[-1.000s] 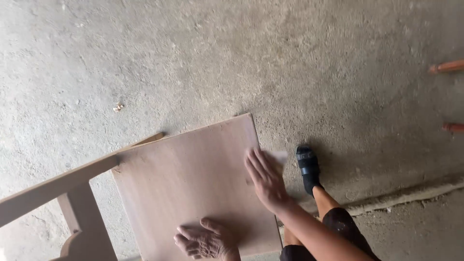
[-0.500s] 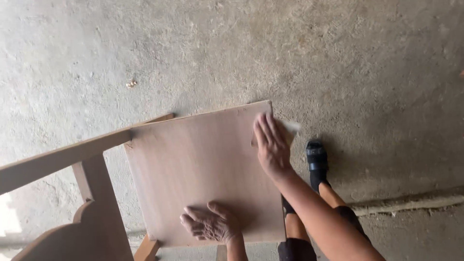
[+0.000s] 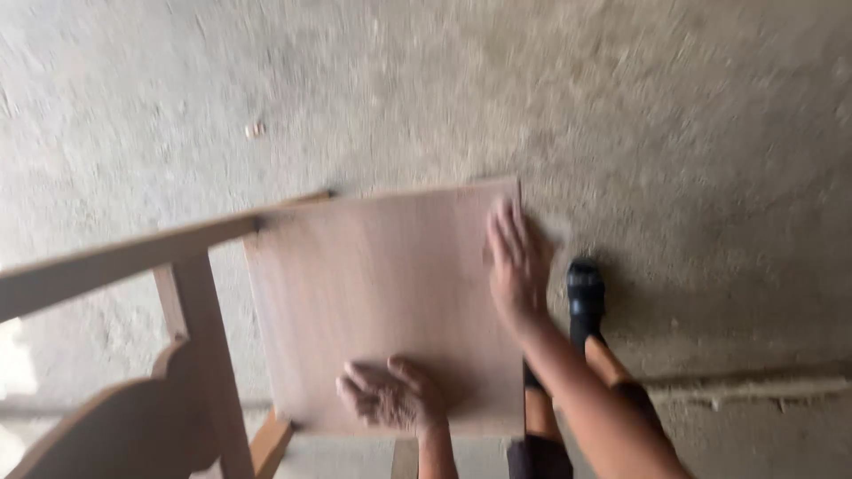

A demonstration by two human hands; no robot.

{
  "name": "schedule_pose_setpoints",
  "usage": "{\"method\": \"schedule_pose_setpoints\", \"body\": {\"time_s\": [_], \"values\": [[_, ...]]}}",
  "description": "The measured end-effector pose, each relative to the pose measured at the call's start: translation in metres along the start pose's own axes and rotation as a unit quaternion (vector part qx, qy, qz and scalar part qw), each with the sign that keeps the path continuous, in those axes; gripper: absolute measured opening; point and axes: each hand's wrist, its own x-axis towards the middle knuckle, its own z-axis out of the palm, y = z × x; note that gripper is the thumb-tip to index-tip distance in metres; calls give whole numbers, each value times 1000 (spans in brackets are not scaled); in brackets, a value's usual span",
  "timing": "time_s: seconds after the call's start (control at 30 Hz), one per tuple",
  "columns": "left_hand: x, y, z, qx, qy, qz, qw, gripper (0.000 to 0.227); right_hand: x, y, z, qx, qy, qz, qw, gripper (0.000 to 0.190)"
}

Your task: Sanding the wooden seat and edges of a chair using sandpaper.

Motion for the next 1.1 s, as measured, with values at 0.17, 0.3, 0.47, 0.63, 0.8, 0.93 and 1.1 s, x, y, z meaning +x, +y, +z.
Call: {"method": "schedule_pose_setpoints", "body": {"time_s": [0.17,0.3,0.47,0.63,0.8,0.93,1.1], "values": [[-3,-10,5,52,32,25,998,85,8,23,36,19,6,0,1000,33],[-10,-8,-20,30,3,15,999,83,28,5,-4,27,-18,2,999,33],[-2,-10,9,40,58,33,997,82,1,22,11,45,-11,-23,999,36],[-12,-24,6,35,56,51,996,80,82,20,11,53,-122,63,989,29],[-6,-12,5,26,49,26,998,81,-60,-1,-49,212,-85,-144,963,42],[-3,-6,8,65,15,4,998,83,-53,16,9,150,-161,-171,960,42],[-5,-2,-3,-3,29,24,999,81,38,13,28,90,-62,-63,992,47]]}}
